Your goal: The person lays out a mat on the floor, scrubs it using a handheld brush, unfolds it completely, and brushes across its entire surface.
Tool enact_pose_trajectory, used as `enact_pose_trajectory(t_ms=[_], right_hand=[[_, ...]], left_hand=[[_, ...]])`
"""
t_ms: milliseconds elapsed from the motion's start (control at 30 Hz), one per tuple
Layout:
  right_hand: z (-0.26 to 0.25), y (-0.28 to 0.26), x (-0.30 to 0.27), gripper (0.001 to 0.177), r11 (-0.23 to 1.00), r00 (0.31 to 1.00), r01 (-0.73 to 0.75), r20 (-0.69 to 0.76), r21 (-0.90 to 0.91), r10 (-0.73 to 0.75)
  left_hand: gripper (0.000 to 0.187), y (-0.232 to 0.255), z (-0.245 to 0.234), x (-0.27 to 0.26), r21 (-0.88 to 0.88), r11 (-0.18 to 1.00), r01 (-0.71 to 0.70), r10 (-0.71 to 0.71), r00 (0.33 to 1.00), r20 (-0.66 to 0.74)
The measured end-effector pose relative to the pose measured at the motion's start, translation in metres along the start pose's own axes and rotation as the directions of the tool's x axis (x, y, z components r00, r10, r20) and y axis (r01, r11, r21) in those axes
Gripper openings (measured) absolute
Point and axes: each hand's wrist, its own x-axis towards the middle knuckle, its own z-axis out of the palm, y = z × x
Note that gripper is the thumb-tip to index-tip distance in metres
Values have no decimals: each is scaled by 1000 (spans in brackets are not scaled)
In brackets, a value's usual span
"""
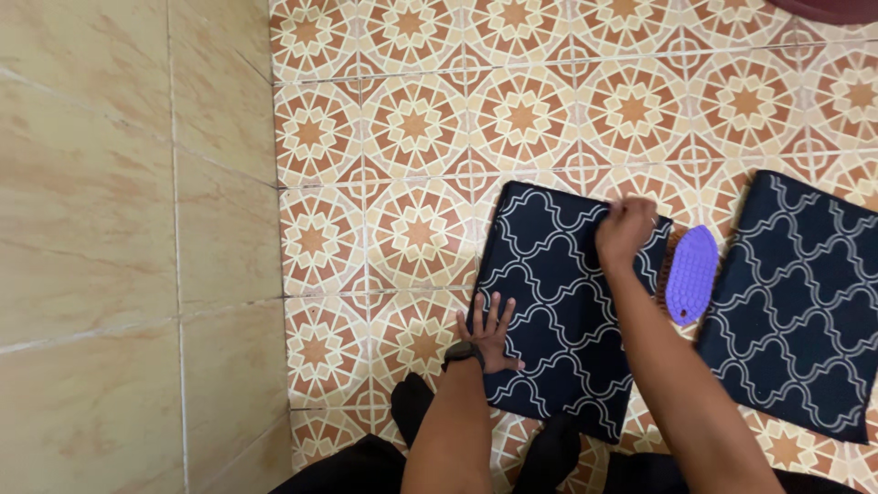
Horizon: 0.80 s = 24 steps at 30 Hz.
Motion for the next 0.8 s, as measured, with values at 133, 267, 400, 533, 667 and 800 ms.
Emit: enact_pose_trajectory(t_ms=[133, 267, 400, 533, 667, 800], right_hand=[[-64, 9, -81, 40, 996, 999, 24, -46, -85, -28], [-108, 25, -165, 83, 919, 968, -253, -72, -304, 242], [-123, 47, -221, 81, 810, 810, -560, 93, -174, 579], [-127, 57, -229, 88, 869, 859, -489, 130, -70, 495], [-153, 39, -214, 86, 801, 806, -572, 300, 175, 510], [-179, -4, -205, 71, 779, 793, -580, 383, 238, 473]], left_hand=[[139, 5, -18, -8, 21, 1000, -1, 1, 1000, 1], [137, 15, -37, -26, 21, 1000, 19, -19, 1000, 12], [129, 15, -25, -59, -126, 992, 6, -48, 943, -329], [116, 33, 2, -75, -407, 899, 164, -389, 725, -568], [102, 42, 1, -59, -588, 734, 340, -643, 627, -440], [61, 41, -13, -46, -650, 686, 327, -677, 614, -406]])
